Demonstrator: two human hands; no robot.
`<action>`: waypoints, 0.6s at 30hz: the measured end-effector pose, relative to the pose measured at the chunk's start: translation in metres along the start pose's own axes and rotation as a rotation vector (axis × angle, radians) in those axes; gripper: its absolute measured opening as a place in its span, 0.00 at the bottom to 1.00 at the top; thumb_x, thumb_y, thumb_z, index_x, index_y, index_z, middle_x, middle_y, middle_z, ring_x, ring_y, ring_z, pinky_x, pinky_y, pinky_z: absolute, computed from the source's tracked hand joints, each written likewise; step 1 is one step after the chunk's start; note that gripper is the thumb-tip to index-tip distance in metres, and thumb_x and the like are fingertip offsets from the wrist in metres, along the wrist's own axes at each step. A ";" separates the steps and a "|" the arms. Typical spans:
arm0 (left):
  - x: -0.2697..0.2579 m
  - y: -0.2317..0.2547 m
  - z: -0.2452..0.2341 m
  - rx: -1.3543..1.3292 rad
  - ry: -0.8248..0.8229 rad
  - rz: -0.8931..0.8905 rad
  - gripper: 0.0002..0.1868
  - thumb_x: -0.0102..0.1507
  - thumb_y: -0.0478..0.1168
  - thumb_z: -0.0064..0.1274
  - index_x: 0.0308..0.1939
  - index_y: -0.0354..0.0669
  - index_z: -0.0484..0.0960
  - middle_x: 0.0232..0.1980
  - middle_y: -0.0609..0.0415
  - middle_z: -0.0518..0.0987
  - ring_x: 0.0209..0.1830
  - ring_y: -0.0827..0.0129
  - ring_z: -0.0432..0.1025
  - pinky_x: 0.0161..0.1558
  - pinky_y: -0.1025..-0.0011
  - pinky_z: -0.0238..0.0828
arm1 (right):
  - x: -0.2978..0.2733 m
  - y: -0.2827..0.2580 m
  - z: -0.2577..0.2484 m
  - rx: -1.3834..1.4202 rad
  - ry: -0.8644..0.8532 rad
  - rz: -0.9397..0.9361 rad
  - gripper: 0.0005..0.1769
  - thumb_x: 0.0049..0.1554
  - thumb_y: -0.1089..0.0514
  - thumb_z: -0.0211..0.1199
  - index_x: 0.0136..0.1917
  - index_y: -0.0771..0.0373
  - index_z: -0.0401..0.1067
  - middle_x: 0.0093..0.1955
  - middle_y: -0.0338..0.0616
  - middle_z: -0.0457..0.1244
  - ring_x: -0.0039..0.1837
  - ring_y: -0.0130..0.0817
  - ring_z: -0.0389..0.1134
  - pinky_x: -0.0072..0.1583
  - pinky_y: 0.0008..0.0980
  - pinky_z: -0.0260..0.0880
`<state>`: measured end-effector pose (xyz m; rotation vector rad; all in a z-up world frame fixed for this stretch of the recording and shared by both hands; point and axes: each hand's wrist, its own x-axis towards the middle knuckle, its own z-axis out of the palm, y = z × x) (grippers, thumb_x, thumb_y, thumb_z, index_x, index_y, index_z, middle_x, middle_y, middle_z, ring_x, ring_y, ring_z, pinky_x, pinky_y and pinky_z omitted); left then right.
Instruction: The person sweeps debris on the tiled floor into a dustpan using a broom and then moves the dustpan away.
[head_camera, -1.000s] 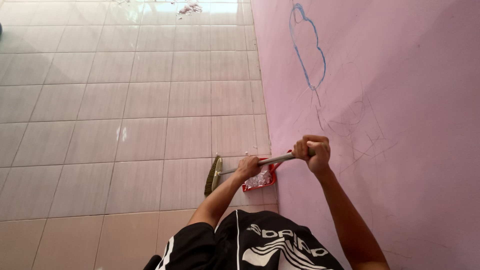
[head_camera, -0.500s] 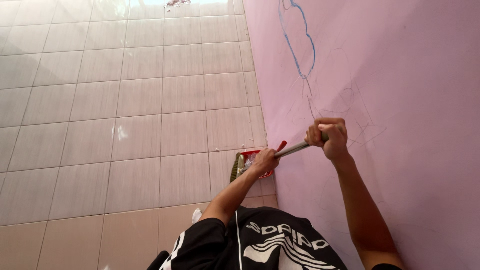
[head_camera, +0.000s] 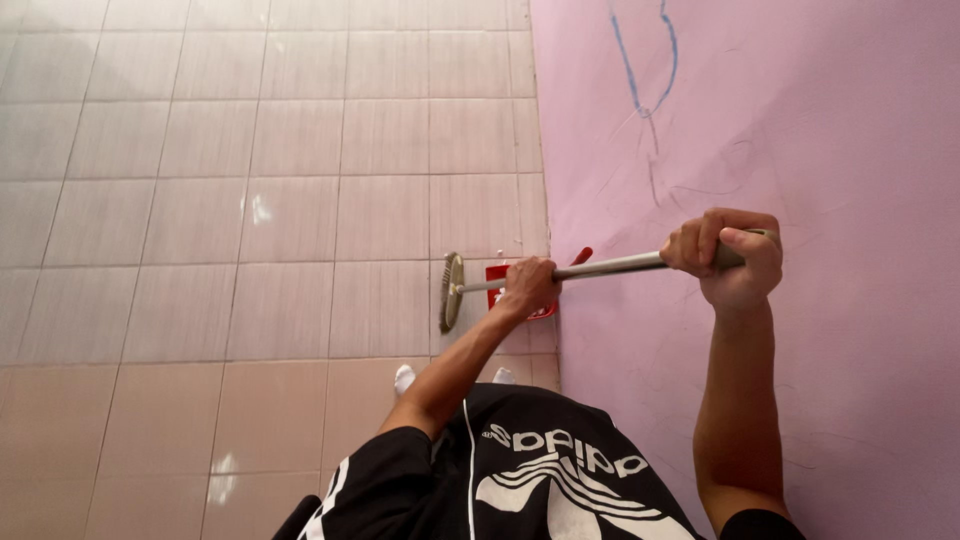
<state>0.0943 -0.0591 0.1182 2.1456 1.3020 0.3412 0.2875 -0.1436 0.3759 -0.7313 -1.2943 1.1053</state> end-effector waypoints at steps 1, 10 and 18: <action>0.000 -0.010 -0.001 0.019 0.029 -0.006 0.16 0.59 0.51 0.57 0.30 0.42 0.86 0.33 0.41 0.82 0.34 0.47 0.78 0.37 0.50 0.74 | 0.002 0.003 0.003 0.009 -0.014 -0.005 0.16 0.52 0.55 0.42 0.26 0.64 0.54 0.21 0.44 0.47 0.24 0.27 0.40 0.32 0.33 0.46; 0.020 -0.150 -0.019 0.149 -0.019 -0.088 0.10 0.61 0.48 0.56 0.33 0.48 0.87 0.36 0.45 0.84 0.39 0.51 0.80 0.41 0.53 0.76 | 0.035 0.089 0.074 0.086 0.035 0.006 0.14 0.53 0.57 0.42 0.28 0.66 0.53 0.23 0.47 0.48 0.27 0.30 0.42 0.35 0.37 0.50; 0.039 -0.235 -0.040 0.017 -0.012 -0.111 0.15 0.58 0.52 0.61 0.37 0.45 0.85 0.39 0.45 0.83 0.42 0.49 0.78 0.45 0.53 0.74 | 0.051 0.150 0.150 0.027 0.188 -0.070 0.13 0.51 0.60 0.42 0.27 0.66 0.53 0.23 0.48 0.50 0.27 0.29 0.43 0.35 0.36 0.51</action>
